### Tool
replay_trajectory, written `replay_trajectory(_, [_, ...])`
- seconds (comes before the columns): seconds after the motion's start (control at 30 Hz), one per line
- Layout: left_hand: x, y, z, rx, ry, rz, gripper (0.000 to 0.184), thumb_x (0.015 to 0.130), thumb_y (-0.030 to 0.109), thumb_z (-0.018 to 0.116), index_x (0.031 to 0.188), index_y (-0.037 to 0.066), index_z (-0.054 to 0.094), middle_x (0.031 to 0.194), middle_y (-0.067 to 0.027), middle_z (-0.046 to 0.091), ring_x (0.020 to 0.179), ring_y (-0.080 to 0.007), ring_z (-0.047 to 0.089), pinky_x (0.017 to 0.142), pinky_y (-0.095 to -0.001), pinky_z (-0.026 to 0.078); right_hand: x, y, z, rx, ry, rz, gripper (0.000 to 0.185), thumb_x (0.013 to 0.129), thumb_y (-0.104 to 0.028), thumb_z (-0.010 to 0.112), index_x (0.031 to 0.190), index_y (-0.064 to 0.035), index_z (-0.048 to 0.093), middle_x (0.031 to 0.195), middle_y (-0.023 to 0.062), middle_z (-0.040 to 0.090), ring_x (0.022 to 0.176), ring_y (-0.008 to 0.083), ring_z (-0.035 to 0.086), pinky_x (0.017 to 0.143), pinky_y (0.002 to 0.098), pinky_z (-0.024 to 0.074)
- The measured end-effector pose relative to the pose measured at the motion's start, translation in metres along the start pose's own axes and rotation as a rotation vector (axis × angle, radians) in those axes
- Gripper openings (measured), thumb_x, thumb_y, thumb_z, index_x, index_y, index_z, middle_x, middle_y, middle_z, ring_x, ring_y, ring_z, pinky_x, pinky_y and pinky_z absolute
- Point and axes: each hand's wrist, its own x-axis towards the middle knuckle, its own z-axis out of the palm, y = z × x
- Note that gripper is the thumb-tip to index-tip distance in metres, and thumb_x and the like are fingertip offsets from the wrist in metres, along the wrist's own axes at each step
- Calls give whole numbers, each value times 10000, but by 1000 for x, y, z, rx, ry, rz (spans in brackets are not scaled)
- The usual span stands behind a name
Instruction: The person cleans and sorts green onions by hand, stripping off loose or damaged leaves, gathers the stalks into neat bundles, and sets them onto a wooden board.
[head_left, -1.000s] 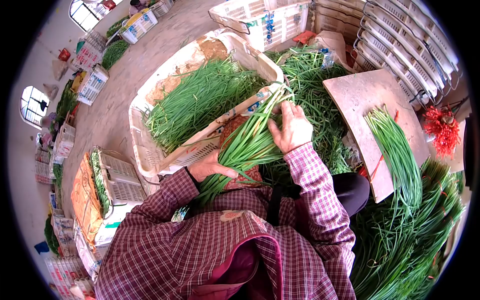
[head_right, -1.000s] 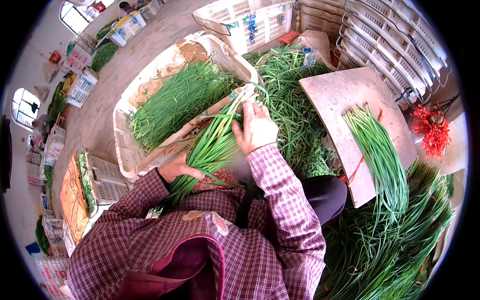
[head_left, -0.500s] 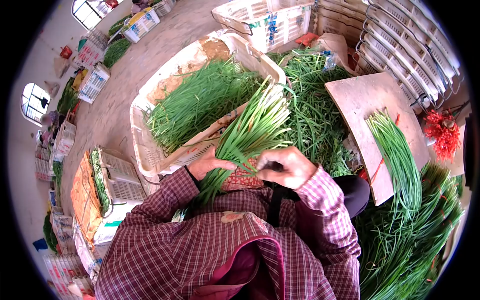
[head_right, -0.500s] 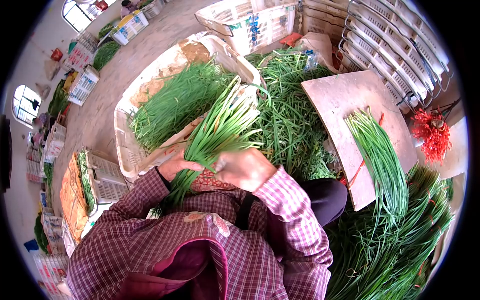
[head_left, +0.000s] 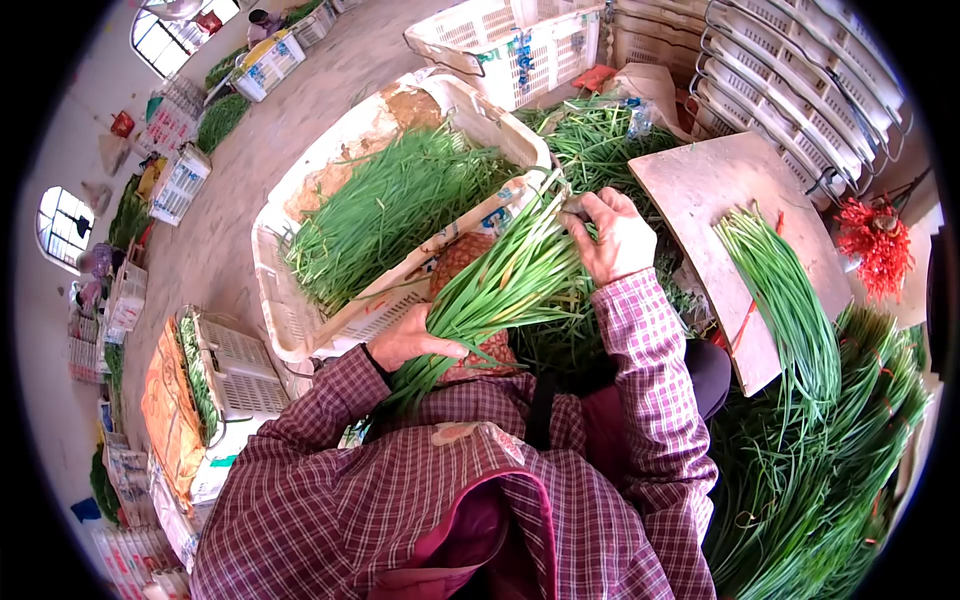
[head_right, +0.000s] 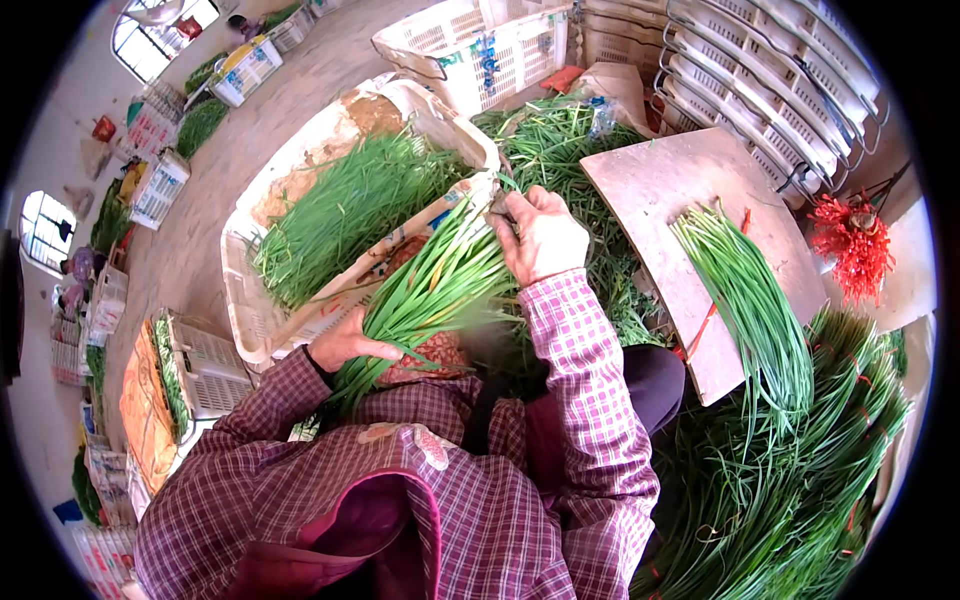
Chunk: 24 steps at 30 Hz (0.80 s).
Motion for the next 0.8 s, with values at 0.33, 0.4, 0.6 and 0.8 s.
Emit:
replay_trajectory(0.33, [-2, -2, -1, 27, 10, 20, 517, 732, 78, 725, 1204, -13, 534, 1100, -49, 619, 987, -107, 555, 908, -270, 417, 1, 54, -44, -198, 134, 199, 222, 821, -358, 637, 931, -170, 676, 860, 78, 594, 849, 284, 567, 739, 390, 482])
replay_trajectory(0.4, [-1, -6, -2, 64, 3, 8, 524, 732, 75, 725, 1209, -17, 529, 1106, -53, 618, 983, -108, 557, 908, -272, 420, 5, 23, -44, -97, 144, 2, 264, 796, -401, 649, 891, -158, 684, 872, 79, 575, 834, 275, 554, 729, 395, 472])
replay_trajectory(0.6, [-2, 5, 6, 106, 6, 25, 544, 730, 63, 726, 1222, -26, 513, 1098, -60, 621, 966, -107, 564, 889, -269, 440, 12, 7, -2, -91, -137, -86, 272, 709, -383, 703, 835, -142, 697, 987, 37, 570, 959, 245, 504, 826, 399, 404])
replay_trajectory(0.8, [0, 1, 1, 135, -45, 2, 557, 738, 56, 720, 1241, -29, 496, 1105, -57, 618, 954, -101, 568, 882, -266, 448, 11, 35, -6, -280, 94, -42, 135, 752, -243, 667, 825, -130, 661, 904, 24, 582, 907, 216, 517, 823, 380, 399])
